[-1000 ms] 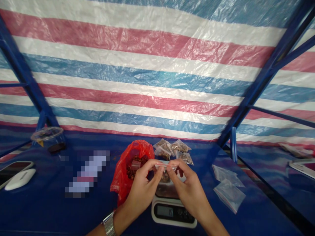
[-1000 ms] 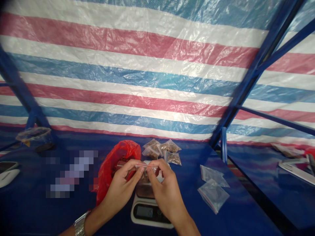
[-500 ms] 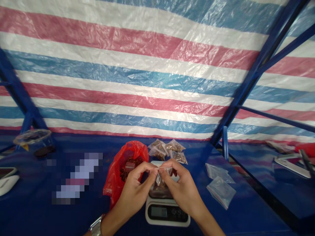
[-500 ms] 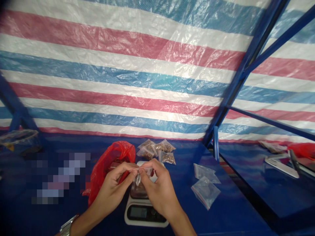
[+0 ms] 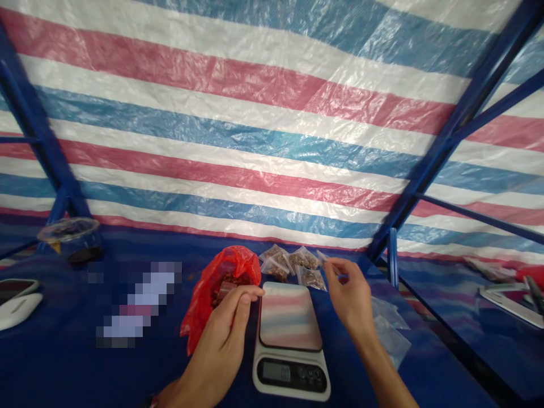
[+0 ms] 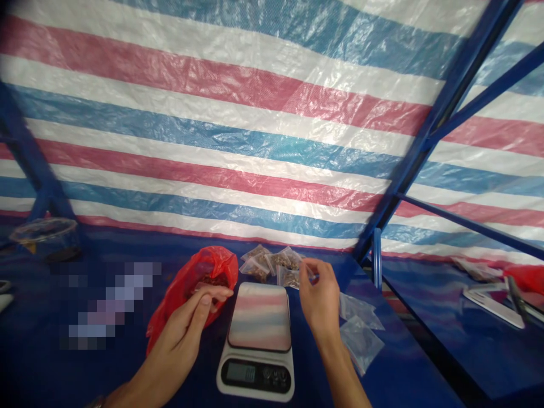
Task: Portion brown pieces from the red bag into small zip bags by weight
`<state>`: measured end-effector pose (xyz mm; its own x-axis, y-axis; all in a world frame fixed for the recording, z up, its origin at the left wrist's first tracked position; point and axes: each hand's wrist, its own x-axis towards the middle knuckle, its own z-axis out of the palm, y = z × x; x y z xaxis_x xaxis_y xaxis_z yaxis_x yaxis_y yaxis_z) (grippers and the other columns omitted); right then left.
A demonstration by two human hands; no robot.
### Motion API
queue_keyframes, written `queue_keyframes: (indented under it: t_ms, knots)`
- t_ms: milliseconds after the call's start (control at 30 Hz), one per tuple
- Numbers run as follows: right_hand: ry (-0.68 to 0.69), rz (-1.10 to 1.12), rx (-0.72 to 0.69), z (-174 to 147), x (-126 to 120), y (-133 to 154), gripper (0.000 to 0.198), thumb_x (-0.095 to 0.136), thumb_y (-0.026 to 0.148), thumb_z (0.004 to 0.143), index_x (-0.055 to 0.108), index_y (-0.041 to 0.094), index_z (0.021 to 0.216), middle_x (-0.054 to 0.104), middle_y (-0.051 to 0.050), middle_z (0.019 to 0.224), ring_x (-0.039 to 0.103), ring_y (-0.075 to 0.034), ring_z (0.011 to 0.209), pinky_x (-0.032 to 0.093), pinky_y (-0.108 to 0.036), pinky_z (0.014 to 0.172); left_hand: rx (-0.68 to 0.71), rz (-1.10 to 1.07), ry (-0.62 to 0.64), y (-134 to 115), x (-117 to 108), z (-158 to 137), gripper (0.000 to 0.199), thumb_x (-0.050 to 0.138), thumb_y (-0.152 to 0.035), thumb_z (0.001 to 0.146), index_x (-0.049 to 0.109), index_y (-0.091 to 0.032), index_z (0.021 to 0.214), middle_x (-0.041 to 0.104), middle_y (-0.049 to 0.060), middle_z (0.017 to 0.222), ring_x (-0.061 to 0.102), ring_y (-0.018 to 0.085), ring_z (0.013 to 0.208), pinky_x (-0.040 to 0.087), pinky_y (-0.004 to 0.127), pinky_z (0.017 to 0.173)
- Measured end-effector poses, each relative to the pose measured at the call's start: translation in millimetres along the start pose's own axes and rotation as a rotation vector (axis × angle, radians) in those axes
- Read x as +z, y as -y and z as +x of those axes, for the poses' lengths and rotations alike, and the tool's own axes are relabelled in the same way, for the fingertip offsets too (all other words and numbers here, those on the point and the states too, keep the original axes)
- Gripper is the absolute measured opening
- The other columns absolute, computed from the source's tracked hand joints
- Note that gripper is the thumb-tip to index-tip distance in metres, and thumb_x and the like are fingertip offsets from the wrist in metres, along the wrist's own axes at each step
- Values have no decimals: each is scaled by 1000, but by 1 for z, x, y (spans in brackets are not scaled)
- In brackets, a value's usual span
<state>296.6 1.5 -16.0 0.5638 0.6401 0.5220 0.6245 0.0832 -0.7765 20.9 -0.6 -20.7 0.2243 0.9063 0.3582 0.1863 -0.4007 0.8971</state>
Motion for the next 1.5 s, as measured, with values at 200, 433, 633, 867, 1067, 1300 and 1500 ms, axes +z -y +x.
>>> queue_keyframes:
  t_ms: [200,433,633,867,1067,1300,1500]
  knots:
    - [234,36,-54,-7,24,-18,40,62,52,90,80,20,108,80,-13,111,75,-30,101,58,-47,94,48,131,225,-6,-2,-9,36,39,-42,108,72,-26,105,75,7,106,70,22,100,57,32,90]
    - [384,21,-33,-14,18,-22,37,56,50,95,82,25,103,82,-11,113,75,-34,112,55,-50,102,254,265,393,-17,-2,-15,33,35,-30,108,65,-26,96,72,4,97,68,19,95,53,28,84]
    - [282,3,-77,-15,14,5,42,51,52,100,80,22,109,80,-12,115,72,-33,115,53,-48,103,220,642,178,-11,1,-10,30,38,-23,104,68,-24,99,73,9,108,71,26,102,57,38,87]
    - [606,-8,-431,-45,60,78,27,53,23,104,78,27,110,79,-5,109,70,-25,107,48,-41,101,222,1144,155,28,-8,-21,63,43,5,83,68,-20,135,71,16,137,67,34,125,54,49,101]
    - [536,-203,-489,-40,61,80,26,53,17,104,78,25,106,80,-4,109,69,-24,109,44,-41,103,87,1198,353,18,-27,-6,73,45,9,81,62,-21,145,68,12,144,60,33,135,49,51,108]
    - [127,-691,-122,-11,-62,-6,31,48,25,98,78,21,106,80,-11,108,73,-32,102,50,-43,91,309,1081,219,15,-57,26,60,43,9,78,76,-23,117,76,8,123,59,33,126,43,51,103]
    - [300,-679,13,-35,-115,-54,32,55,48,94,75,27,106,78,-7,102,73,-29,92,53,-39,80,624,963,52,5,-42,-1,54,52,0,82,72,-31,121,71,6,130,51,35,126,36,52,102]
